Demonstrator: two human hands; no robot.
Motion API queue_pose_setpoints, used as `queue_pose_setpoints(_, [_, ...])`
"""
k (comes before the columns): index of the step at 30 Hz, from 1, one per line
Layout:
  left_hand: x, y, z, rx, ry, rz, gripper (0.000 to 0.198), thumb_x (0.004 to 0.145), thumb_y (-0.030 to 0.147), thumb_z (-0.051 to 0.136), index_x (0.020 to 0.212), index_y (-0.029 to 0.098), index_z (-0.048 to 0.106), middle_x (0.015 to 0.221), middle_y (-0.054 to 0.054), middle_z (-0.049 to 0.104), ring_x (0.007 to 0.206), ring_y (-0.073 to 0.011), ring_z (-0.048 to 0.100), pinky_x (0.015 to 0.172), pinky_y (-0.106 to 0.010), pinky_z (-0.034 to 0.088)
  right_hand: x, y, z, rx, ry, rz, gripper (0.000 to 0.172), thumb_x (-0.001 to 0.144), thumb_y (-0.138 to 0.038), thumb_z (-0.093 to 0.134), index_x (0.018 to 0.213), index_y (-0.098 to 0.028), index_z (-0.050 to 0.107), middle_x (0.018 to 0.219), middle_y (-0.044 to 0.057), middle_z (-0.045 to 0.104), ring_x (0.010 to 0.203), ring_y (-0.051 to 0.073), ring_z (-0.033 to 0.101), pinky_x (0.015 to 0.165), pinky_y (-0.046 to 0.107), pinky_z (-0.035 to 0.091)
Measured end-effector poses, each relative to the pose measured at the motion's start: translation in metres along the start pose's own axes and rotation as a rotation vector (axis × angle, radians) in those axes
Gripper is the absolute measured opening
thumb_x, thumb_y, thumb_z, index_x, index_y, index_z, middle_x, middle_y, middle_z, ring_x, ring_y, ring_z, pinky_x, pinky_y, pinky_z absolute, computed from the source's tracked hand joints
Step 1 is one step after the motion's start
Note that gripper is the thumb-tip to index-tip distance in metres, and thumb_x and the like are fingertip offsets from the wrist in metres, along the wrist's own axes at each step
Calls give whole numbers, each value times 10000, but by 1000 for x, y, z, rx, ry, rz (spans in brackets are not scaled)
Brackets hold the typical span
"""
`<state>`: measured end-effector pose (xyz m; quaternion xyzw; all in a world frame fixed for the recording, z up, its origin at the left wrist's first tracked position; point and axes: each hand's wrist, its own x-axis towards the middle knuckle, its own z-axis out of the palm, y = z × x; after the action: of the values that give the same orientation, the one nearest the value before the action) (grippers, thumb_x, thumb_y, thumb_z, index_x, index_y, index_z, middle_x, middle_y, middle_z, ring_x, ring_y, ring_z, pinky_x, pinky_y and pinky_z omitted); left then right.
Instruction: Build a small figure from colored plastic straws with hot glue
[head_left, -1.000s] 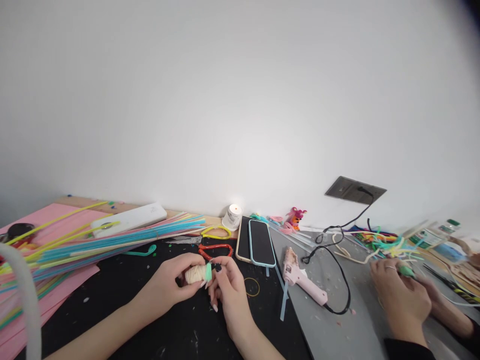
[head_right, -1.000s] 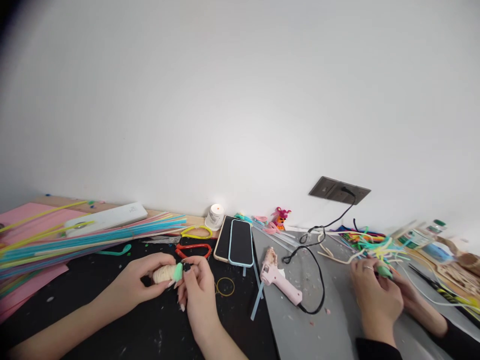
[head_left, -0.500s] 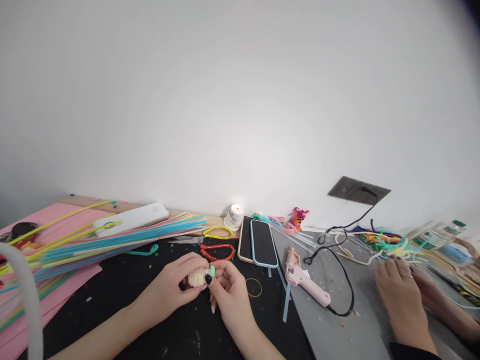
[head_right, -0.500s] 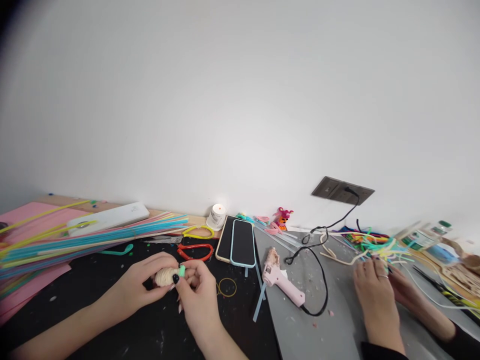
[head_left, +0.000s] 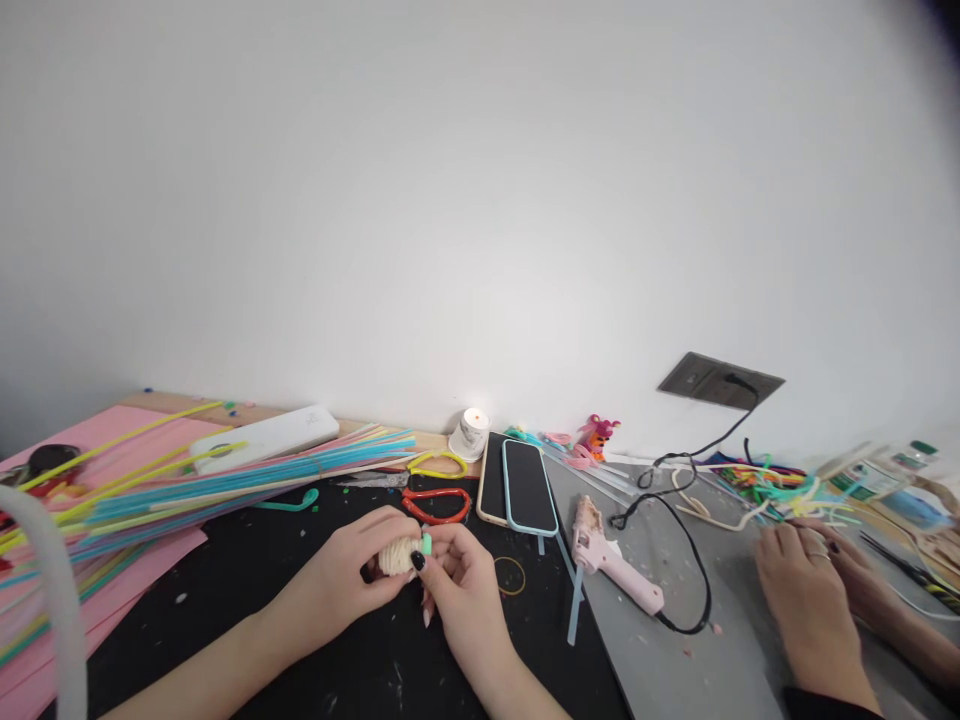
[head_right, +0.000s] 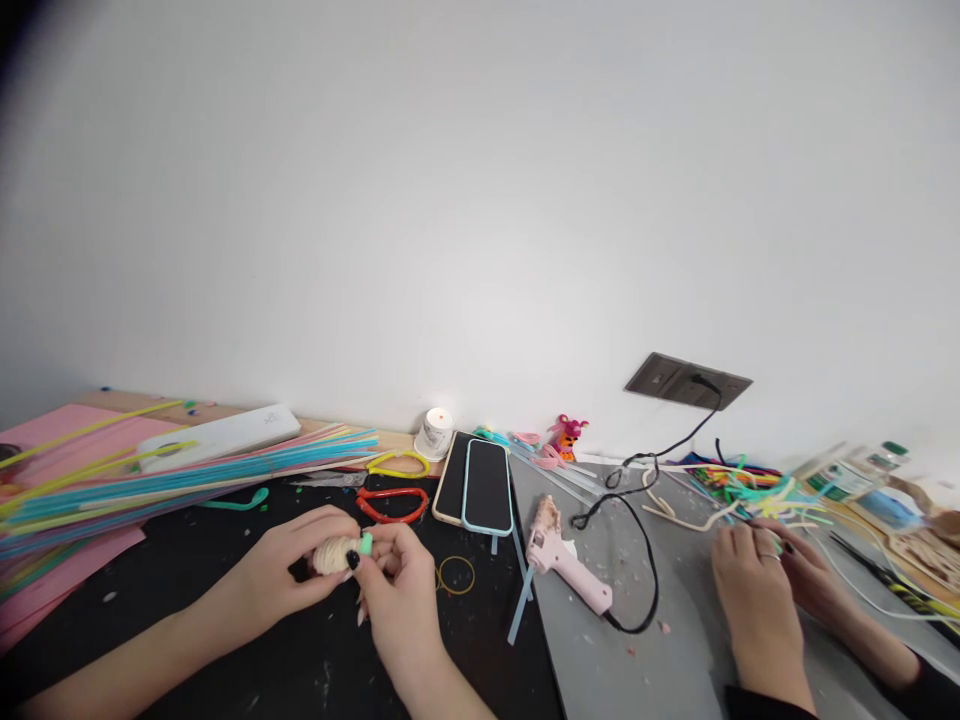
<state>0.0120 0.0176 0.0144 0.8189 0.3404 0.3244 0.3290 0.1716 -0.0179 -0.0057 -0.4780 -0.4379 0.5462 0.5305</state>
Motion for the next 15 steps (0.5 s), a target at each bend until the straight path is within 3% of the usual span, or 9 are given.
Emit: queue_pose_setpoints(15, [1,1,-1,-8,-33,-22,231,784,94,516,965,205,607,921,-21,612,734,-136,573,623,-208,442,0,0,1,-12,5,-10,429,684,-519,742,830,-158,561,606,-53,540,392,40,410,346,167,353])
